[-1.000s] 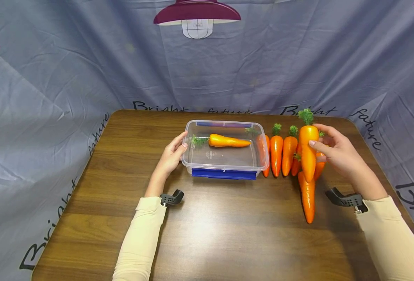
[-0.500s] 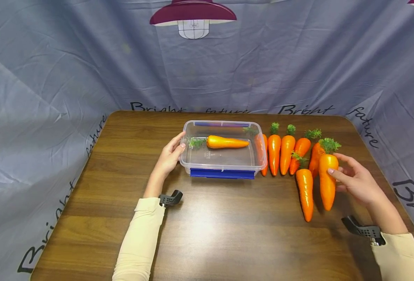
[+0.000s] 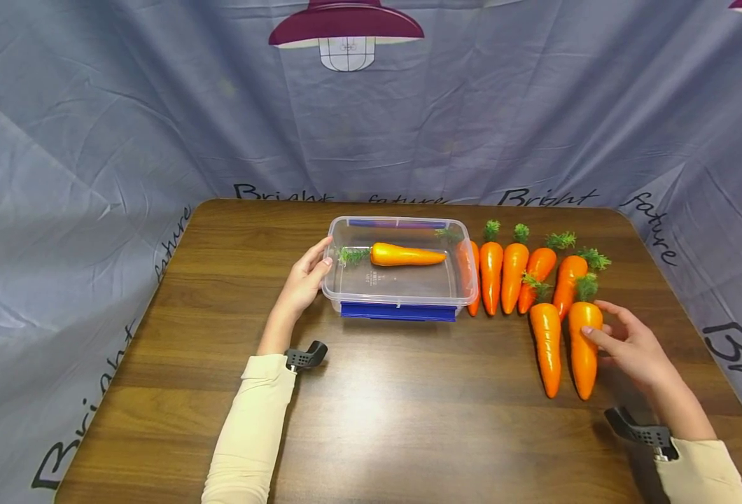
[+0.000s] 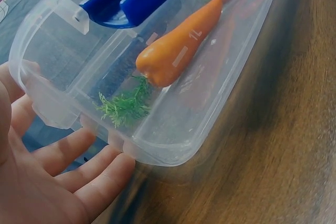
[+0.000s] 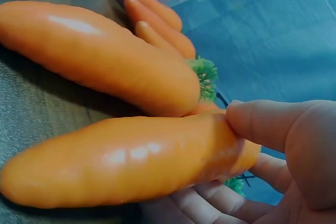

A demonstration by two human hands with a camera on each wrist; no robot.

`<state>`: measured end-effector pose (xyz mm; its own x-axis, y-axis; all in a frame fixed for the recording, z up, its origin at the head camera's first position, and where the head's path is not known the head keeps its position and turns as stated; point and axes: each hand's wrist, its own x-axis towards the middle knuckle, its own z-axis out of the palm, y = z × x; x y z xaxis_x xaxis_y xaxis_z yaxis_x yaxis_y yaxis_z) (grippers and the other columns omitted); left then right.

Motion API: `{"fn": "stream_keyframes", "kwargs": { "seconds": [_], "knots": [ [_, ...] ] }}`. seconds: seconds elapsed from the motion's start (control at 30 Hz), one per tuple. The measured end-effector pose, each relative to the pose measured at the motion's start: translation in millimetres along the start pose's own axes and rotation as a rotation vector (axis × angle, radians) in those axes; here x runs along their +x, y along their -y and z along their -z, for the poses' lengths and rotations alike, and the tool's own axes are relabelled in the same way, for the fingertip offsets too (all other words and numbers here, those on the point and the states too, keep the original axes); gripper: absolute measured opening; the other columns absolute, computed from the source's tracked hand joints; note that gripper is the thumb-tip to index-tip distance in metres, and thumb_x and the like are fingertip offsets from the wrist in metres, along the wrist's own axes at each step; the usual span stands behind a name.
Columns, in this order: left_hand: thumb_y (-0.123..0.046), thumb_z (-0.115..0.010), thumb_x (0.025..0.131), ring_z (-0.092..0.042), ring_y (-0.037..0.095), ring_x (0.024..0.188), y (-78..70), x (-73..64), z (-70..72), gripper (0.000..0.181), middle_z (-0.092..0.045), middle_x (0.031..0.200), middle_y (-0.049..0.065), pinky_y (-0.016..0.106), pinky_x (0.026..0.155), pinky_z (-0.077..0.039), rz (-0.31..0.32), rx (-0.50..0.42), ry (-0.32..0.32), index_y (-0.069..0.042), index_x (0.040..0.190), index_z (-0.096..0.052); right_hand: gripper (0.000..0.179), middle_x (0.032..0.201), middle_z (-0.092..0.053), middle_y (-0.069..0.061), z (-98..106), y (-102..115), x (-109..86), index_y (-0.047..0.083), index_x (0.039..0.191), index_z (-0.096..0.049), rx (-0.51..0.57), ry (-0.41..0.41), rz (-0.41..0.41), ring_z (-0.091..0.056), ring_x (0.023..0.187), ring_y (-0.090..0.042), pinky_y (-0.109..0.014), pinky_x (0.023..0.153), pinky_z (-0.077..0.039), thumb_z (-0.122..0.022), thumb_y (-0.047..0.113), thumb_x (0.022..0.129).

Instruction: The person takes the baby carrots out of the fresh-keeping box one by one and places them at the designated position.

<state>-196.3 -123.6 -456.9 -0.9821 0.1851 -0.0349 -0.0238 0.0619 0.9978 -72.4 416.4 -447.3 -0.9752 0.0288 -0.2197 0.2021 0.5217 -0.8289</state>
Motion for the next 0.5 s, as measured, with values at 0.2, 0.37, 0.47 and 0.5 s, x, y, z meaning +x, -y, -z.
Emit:
{"fn": "stream_keyframes", "kwargs": {
  "seconds": [0.2,0.37,0.47,0.5],
  "knots": [
    [-0.012,-0.045,0.108,-0.04,0.042,0.147,-0.6,-0.9,0.6,0.051,-0.033,0.163,0.025,0.061,0.11,-0.045,-0.001,0.007,0.001,-0.011,0.159,-0.036,0.053,0.087,-0.06,0.033,-6.7,0.1,-0.1,0.008,0.148,-0.034,0.009,0.002,-0.01,-0.066,0.076,0.003,-0.03,0.063,-0.062,-0.06,0.018,0.103],
    [-0.012,-0.044,0.108,-0.039,0.042,0.148,-0.1,-0.8,0.5,0.051,-0.031,0.164,0.024,0.061,0.11,-0.044,-0.001,-0.002,0.004,-0.011,0.159,-0.035,0.049,0.087,-0.061,0.03,-8.9,-2.0,-0.1,0.011,0.145,-0.035,0.033,0.02,-0.021,-0.066,0.076,0.001,-0.029,0.064,-0.062,-0.059,0.017,0.103],
    [-0.012,-0.045,0.108,-0.039,0.042,0.148,0.7,-0.3,0.4,0.051,-0.032,0.164,0.025,0.061,0.11,-0.044,-0.002,-0.006,0.001,-0.011,0.159,-0.036,0.053,0.087,-0.062,0.028,-10.2,-2.7,-0.1,0.003,0.147,-0.031,0.047,0.035,-0.034,-0.066,0.076,0.0,-0.03,0.063,-0.063,-0.058,0.017,0.104],
    [-0.013,-0.044,0.108,-0.039,0.042,0.148,0.9,-0.2,0.6,0.051,-0.032,0.164,0.025,0.061,0.111,-0.044,-0.002,-0.004,0.003,-0.011,0.159,-0.036,0.054,0.087,-0.062,0.028,-10.6,-2.7,-0.2,0.003,0.148,-0.03,0.05,0.042,-0.04,-0.066,0.076,0.0,-0.031,0.063,-0.063,-0.058,0.017,0.104]
  ]
}}
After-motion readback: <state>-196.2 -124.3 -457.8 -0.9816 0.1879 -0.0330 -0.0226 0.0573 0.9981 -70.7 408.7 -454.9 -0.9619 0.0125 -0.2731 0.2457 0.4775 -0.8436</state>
